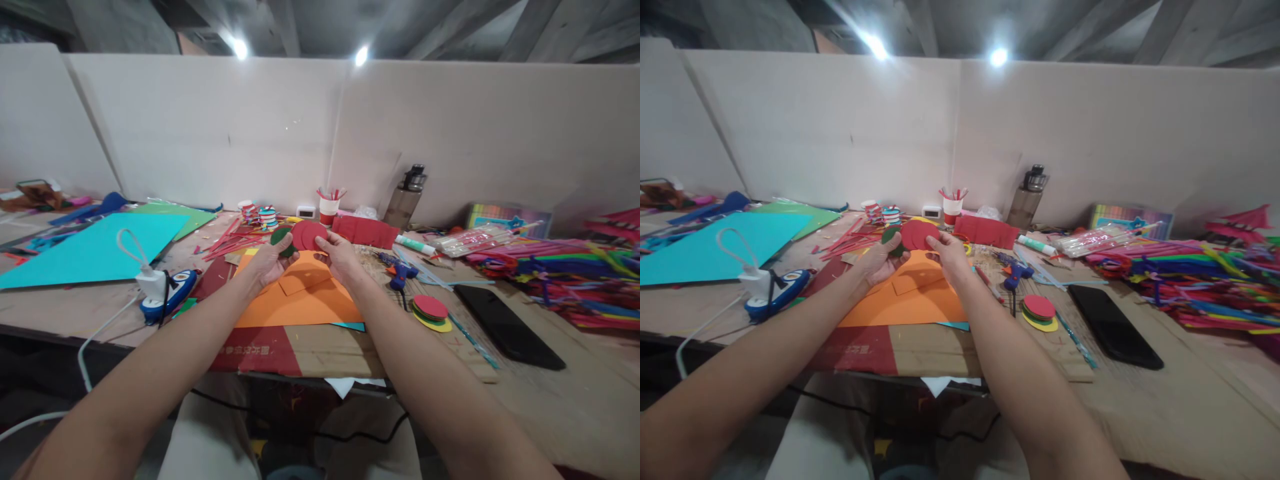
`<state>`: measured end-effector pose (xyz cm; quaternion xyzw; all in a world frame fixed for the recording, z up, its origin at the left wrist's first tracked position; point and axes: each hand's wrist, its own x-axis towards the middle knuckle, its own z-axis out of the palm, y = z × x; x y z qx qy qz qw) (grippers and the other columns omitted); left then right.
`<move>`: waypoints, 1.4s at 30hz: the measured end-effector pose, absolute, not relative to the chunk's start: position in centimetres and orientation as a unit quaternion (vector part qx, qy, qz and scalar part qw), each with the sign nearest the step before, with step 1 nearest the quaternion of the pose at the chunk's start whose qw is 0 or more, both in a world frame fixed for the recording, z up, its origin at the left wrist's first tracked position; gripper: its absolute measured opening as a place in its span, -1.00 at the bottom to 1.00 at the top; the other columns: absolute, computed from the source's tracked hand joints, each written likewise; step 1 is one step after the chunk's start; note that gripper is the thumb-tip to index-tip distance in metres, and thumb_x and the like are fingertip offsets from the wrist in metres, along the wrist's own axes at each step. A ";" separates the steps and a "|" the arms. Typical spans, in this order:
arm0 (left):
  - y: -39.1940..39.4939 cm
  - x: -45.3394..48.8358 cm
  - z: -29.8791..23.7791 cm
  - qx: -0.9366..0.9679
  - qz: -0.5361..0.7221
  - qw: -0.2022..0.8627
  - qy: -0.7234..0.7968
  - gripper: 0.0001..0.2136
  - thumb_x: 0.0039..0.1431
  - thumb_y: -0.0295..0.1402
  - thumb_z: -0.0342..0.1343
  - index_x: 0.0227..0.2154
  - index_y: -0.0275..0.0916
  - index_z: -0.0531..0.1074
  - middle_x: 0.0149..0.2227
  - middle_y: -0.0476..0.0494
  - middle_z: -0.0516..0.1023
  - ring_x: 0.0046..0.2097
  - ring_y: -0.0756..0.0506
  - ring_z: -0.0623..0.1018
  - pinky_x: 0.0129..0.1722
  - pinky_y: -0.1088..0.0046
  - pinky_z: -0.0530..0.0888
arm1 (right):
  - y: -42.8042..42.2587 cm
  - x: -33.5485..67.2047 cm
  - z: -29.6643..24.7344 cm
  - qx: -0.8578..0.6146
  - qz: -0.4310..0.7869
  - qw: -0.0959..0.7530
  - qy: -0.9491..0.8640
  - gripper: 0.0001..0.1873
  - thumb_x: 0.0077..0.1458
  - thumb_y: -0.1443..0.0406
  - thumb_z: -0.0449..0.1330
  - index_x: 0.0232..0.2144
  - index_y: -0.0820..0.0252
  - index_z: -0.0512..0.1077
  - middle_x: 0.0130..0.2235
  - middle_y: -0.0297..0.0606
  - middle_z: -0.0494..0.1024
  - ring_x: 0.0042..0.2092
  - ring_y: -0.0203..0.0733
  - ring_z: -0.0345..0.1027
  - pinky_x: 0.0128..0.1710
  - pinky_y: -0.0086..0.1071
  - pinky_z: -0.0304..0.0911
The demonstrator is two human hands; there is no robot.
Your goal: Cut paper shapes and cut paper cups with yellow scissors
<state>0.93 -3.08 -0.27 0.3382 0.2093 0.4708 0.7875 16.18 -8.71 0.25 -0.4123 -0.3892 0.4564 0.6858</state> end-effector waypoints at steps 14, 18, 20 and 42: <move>-3.1 1.1 -0.3 0.354 0.496 0.772 0.181 -0.69 -0.09 -0.27 0.37 -0.30 -0.27 0.46 -0.34 -0.03 0.58 -0.40 0.05 0.52 -0.47 0.58 0.51 | -8.3 16.3 0.0 -0.403 0.502 0.677 -0.358 -0.77 -0.17 0.33 0.38 -0.38 0.14 0.46 -0.33 -0.38 0.56 -0.36 -0.38 0.35 -0.39 -0.49 0.36; -3.0 1.0 -0.3 0.361 0.486 0.773 0.190 -0.72 -0.09 -0.33 0.37 -0.31 -0.28 0.46 -0.31 -0.05 0.59 -0.38 0.05 0.53 -0.43 0.58 0.52 | -8.4 16.4 0.0 -0.402 0.508 0.678 -0.349 -0.79 -0.17 0.35 0.37 -0.40 0.16 0.46 -0.36 -0.37 0.55 -0.38 -0.37 0.35 -0.39 -0.47 0.37; -2.9 0.9 -0.3 0.356 0.493 0.768 0.199 -0.72 -0.10 -0.34 0.37 -0.32 -0.27 0.46 -0.31 -0.04 0.59 -0.37 0.05 0.53 -0.43 0.59 0.51 | -8.4 16.5 0.1 -0.398 0.517 0.673 -0.347 -0.79 -0.17 0.35 0.37 -0.40 0.16 0.46 -0.36 -0.37 0.55 -0.38 -0.38 0.35 -0.39 -0.47 0.37; -3.1 1.0 -0.4 0.352 0.607 0.670 0.245 -0.66 -0.42 -0.54 0.40 -0.51 -0.29 0.37 -0.54 0.06 0.47 -0.50 0.06 0.46 -0.44 0.52 0.46 | -8.1 16.3 -0.2 -0.506 0.390 0.661 -0.394 -0.85 -0.12 0.31 0.28 -0.43 0.18 0.38 -0.39 -0.38 0.49 -0.41 -0.38 0.35 -0.49 -0.50 0.28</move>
